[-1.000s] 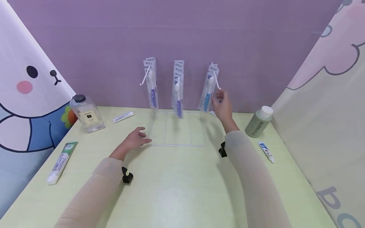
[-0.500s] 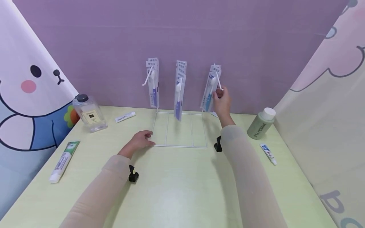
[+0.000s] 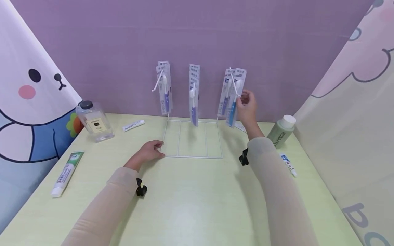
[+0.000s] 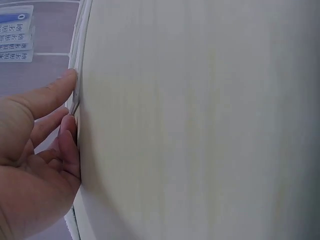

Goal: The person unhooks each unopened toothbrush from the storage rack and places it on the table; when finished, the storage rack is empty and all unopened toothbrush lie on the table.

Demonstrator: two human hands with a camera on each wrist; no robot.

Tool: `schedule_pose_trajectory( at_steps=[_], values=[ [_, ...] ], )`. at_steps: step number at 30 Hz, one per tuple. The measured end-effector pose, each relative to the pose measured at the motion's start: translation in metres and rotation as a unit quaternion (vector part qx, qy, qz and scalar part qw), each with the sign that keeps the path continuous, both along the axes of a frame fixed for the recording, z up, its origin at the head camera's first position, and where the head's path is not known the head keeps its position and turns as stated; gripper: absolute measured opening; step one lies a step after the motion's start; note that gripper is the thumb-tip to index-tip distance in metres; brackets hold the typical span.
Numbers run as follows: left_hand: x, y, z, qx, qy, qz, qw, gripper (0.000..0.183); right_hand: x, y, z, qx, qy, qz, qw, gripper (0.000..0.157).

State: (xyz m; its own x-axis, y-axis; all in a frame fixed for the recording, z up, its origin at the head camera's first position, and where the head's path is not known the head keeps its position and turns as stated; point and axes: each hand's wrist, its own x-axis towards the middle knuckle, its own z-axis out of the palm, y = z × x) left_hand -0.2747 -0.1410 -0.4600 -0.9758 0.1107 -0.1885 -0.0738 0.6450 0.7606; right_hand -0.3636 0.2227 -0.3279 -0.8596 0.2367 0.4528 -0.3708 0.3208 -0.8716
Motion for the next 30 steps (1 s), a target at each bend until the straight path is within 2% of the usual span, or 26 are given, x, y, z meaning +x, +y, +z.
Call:
schedule_pose_trajectory(
  at_steps=[3, 5, 9, 11, 17, 21, 24, 30],
  values=[
    [0.002, 0.000, 0.003, 0.013, -0.004, 0.005, 0.9999, 0.060, 0.011, 0.008, 0.004, 0.018, -0.021, 0.008, 1.000, 0.032],
    [0.002, -0.001, 0.004, 0.022, -0.005, 0.004, 0.9997, 0.060, 0.018, 0.015, 0.000, 0.047, -0.043, 0.019, 0.998, 0.035],
    [0.002, -0.002, 0.007, 0.028, -0.008, 0.007, 0.9995, 0.059, 0.027, 0.029, -0.016, 0.083, -0.089, 0.052, 0.991, 0.040],
    [0.002, -0.003, 0.008, 0.031, -0.012, 0.005, 0.9994, 0.059, 0.027, 0.037, -0.030, 0.088, -0.112, 0.078, 0.987, 0.043],
    [0.002, -0.003, 0.011, 0.039, -0.018, 0.007, 0.9991, 0.059, 0.038, 0.049, -0.065, 0.089, -0.192, 0.158, 0.965, 0.048],
    [0.001, -0.002, 0.010, 0.049, -0.023, 0.009, 0.9985, 0.059, 0.042, 0.053, -0.085, 0.075, -0.229, 0.191, 0.952, 0.049],
    [0.001, -0.002, 0.008, 0.051, -0.024, 0.011, 0.9984, 0.058, 0.044, 0.054, -0.097, 0.066, -0.256, 0.197, 0.944, 0.048],
    [0.000, -0.001, 0.004, 0.048, -0.028, 0.011, 0.9984, 0.059, 0.041, 0.057, -0.114, 0.100, -0.315, 0.198, 0.923, 0.048]
  ],
)
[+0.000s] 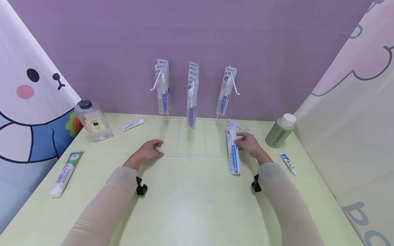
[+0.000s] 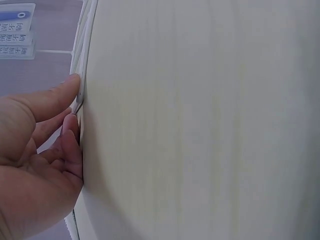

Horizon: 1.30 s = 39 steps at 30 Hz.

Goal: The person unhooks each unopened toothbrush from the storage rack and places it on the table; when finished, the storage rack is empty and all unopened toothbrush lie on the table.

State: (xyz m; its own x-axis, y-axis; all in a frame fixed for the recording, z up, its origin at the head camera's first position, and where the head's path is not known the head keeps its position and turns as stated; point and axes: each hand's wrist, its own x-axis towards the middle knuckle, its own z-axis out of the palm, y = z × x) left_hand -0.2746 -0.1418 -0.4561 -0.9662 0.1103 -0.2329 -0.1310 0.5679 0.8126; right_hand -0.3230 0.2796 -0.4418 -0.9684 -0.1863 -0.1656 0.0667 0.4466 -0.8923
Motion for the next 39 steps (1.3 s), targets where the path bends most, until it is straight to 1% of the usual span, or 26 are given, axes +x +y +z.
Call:
schedule_pose_trajectory(
  at_steps=[4, 6, 11, 16, 18, 21, 25, 27, 28, 30, 32, 33, 35, 36, 39],
  values=[
    [-0.001, 0.000, -0.001, 0.001, 0.003, 0.001, 1.0000, 0.060, -0.003, -0.002, -0.006, 0.041, -0.025, -0.008, 0.999, 0.048],
    [-0.001, -0.001, -0.002, 0.000, 0.005, 0.001, 1.0000, 0.060, -0.004, -0.004, -0.008, 0.050, -0.036, -0.016, 0.998, 0.048],
    [-0.002, -0.002, -0.003, -0.001, 0.008, -0.001, 1.0000, 0.058, -0.002, -0.011, -0.009, 0.079, -0.038, -0.030, 0.996, 0.047],
    [-0.002, -0.002, -0.002, 0.001, 0.003, 0.002, 1.0000, 0.058, -0.002, -0.014, -0.008, 0.126, -0.040, -0.047, 0.990, 0.043],
    [-0.002, -0.002, -0.001, 0.001, 0.002, 0.002, 1.0000, 0.057, -0.003, -0.016, -0.006, 0.143, -0.043, -0.047, 0.988, 0.042],
    [-0.002, -0.003, 0.000, 0.003, 0.004, 0.004, 1.0000, 0.057, -0.002, -0.017, -0.002, 0.155, -0.051, -0.040, 0.986, 0.043],
    [0.000, -0.003, 0.001, 0.003, 0.007, 0.003, 1.0000, 0.057, -0.005, -0.016, 0.008, 0.151, -0.068, -0.024, 0.986, 0.046],
    [0.001, -0.003, 0.001, -0.001, 0.009, 0.000, 1.0000, 0.058, -0.008, -0.017, 0.016, 0.148, -0.066, -0.011, 0.987, 0.047],
    [0.001, -0.003, 0.000, -0.003, 0.010, 0.000, 0.9999, 0.058, -0.011, -0.018, 0.022, 0.145, -0.056, -0.005, 0.988, 0.046],
    [0.001, -0.004, -0.001, -0.006, 0.011, 0.001, 0.9999, 0.058, -0.018, -0.022, 0.036, 0.132, -0.024, -0.001, 0.991, 0.045],
    [0.001, -0.003, -0.003, -0.007, 0.014, 0.002, 0.9999, 0.058, -0.026, -0.028, 0.052, 0.104, 0.025, -0.008, 0.994, 0.043],
    [0.000, -0.003, -0.004, -0.007, 0.016, 0.001, 0.9999, 0.058, -0.030, -0.032, 0.061, 0.093, 0.057, -0.017, 0.994, 0.042],
    [0.000, -0.003, -0.005, -0.005, 0.017, -0.001, 0.9999, 0.057, -0.039, -0.040, 0.076, 0.069, 0.116, -0.047, 0.990, 0.041],
    [0.000, -0.002, -0.005, -0.004, 0.016, -0.003, 0.9999, 0.058, -0.044, -0.044, 0.082, 0.055, 0.143, -0.065, 0.986, 0.041],
    [0.000, -0.001, -0.005, -0.003, 0.017, -0.007, 0.9998, 0.058, -0.057, -0.056, 0.099, 0.012, 0.197, -0.120, 0.973, 0.042]
  ],
)
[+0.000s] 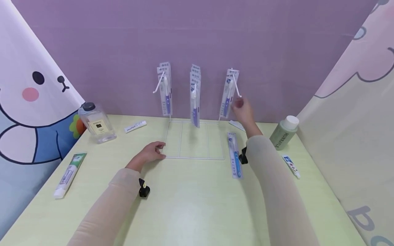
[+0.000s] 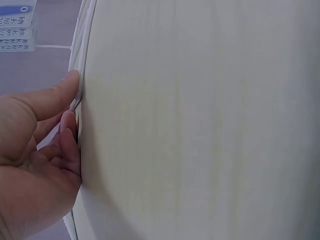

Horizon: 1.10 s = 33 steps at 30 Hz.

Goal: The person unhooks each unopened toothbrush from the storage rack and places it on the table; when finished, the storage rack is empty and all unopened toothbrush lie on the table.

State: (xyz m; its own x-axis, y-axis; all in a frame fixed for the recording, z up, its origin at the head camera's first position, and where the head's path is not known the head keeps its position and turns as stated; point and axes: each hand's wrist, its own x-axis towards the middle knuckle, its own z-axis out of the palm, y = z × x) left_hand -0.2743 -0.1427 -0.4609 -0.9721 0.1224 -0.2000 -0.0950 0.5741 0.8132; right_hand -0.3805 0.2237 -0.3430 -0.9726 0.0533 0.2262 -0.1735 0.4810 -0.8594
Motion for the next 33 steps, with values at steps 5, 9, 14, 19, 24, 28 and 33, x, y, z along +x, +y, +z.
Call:
schedule_pose_trajectory(
  at_steps=[5, 9, 14, 19, 24, 28, 33],
  values=[
    [0.000, 0.001, 0.000, -0.002, 0.001, -0.002, 1.0000, 0.059, -0.012, -0.016, 0.015, -0.074, 0.049, -0.025, 0.996, 0.042],
    [-0.001, 0.002, 0.001, -0.004, -0.003, -0.003, 1.0000, 0.059, -0.015, -0.023, 0.020, -0.084, 0.080, -0.032, 0.993, 0.037],
    [0.000, 0.002, 0.003, -0.003, -0.002, -0.004, 1.0000, 0.058, -0.016, -0.028, 0.023, -0.084, 0.092, -0.057, 0.991, 0.030],
    [0.000, 0.001, 0.003, -0.007, -0.002, -0.003, 1.0000, 0.058, -0.015, -0.027, 0.025, -0.091, 0.083, -0.076, 0.989, 0.027],
    [0.000, 0.001, 0.003, -0.003, -0.003, -0.003, 1.0000, 0.059, -0.010, -0.016, 0.028, -0.085, 0.089, -0.092, 0.988, 0.028],
    [0.000, 0.001, 0.002, -0.001, -0.006, -0.004, 1.0000, 0.059, -0.004, -0.003, 0.029, -0.091, 0.093, -0.080, 0.988, 0.029],
    [0.000, 0.000, 0.002, 0.002, -0.003, -0.005, 1.0000, 0.058, 0.010, 0.015, 0.027, -0.102, 0.073, -0.056, 0.991, 0.033]
  ],
)
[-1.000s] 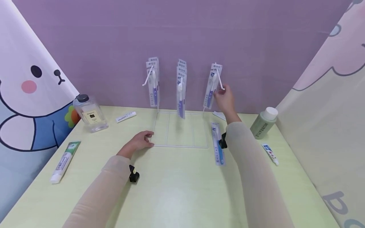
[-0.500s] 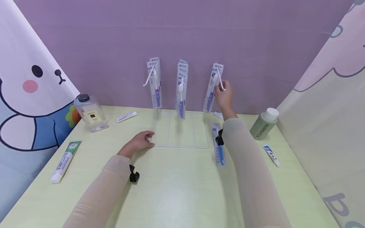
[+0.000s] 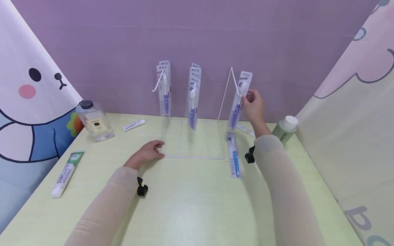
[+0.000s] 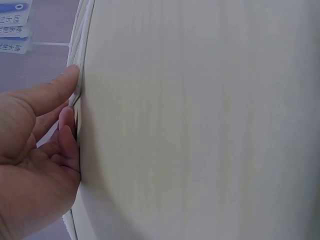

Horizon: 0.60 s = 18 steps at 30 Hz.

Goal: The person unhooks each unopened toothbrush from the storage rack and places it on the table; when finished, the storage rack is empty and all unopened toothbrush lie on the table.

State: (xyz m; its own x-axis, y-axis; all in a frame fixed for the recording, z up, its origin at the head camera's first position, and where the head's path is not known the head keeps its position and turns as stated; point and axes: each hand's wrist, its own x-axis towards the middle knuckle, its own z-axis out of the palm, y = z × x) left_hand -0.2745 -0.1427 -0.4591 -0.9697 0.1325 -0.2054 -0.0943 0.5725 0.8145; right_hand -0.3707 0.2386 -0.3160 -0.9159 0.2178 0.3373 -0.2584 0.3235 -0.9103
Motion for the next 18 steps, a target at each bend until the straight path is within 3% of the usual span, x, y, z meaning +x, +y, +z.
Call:
schedule_pose_trajectory(
  at_steps=[9, 14, 18],
  values=[
    [0.001, 0.000, 0.004, -0.002, -0.005, 0.001, 1.0000, 0.058, 0.030, 0.036, -0.029, 0.085, -0.089, 0.046, 0.991, 0.047],
    [0.001, 0.001, 0.006, -0.005, -0.009, 0.000, 1.0000, 0.058, 0.041, 0.054, -0.054, 0.138, -0.129, 0.100, 0.977, 0.047],
    [0.002, 0.002, 0.005, -0.006, -0.006, -0.005, 1.0000, 0.058, 0.049, 0.065, -0.074, 0.150, -0.189, 0.140, 0.960, 0.053]
  ],
)
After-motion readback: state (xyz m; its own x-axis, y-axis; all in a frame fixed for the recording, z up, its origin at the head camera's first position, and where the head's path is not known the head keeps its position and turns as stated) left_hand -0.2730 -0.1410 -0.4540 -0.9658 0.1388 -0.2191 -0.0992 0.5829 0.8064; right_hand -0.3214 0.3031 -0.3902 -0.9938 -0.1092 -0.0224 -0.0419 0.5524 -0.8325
